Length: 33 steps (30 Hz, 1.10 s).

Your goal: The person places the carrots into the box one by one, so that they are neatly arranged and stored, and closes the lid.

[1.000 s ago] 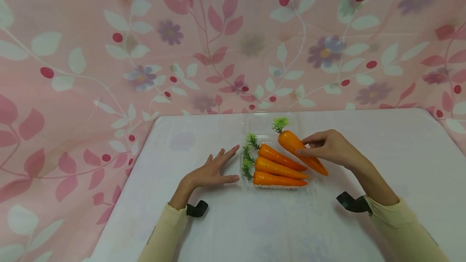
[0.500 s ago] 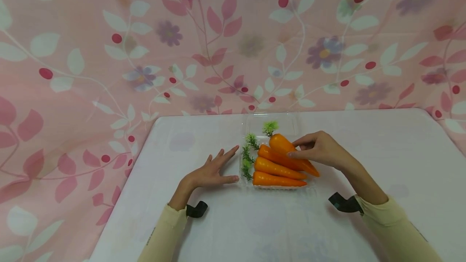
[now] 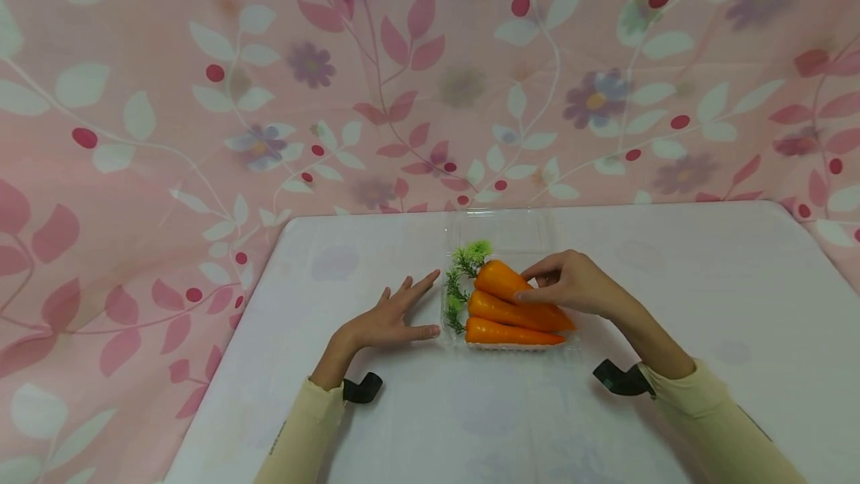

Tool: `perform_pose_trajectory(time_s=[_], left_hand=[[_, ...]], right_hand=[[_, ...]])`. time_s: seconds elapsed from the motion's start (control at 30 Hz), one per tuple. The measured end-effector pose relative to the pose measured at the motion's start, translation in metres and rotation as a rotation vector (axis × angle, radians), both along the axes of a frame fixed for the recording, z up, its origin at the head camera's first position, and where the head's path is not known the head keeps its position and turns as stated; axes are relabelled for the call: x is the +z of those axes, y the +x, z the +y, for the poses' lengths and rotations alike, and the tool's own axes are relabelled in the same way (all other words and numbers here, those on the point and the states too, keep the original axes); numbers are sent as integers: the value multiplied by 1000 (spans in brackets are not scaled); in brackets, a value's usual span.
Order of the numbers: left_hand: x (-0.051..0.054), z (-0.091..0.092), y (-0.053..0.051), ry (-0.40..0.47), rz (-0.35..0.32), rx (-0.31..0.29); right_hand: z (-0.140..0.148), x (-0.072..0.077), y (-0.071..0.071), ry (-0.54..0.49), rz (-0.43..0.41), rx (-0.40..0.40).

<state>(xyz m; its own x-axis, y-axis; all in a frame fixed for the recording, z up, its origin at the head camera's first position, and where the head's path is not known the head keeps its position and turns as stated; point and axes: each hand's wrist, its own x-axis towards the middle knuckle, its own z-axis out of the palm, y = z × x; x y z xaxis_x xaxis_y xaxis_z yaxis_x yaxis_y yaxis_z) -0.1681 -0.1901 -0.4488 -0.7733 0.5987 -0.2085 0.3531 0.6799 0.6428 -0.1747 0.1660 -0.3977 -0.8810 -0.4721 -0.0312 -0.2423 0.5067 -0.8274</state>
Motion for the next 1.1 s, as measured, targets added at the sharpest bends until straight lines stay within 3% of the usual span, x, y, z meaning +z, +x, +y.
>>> perform_pose_trajectory(time_s=[0.3, 0.53, 1.1], left_hand=[[0, 0, -1, -9, -5, 1], [1, 1, 0, -15, -9, 8], [-1, 2, -1, -5, -17, 17]], right_hand=[[-6, -7, 1, -32, -37, 75], [-9, -11, 0, -22, 2, 144], [-9, -11, 4, 3, -8, 103]])
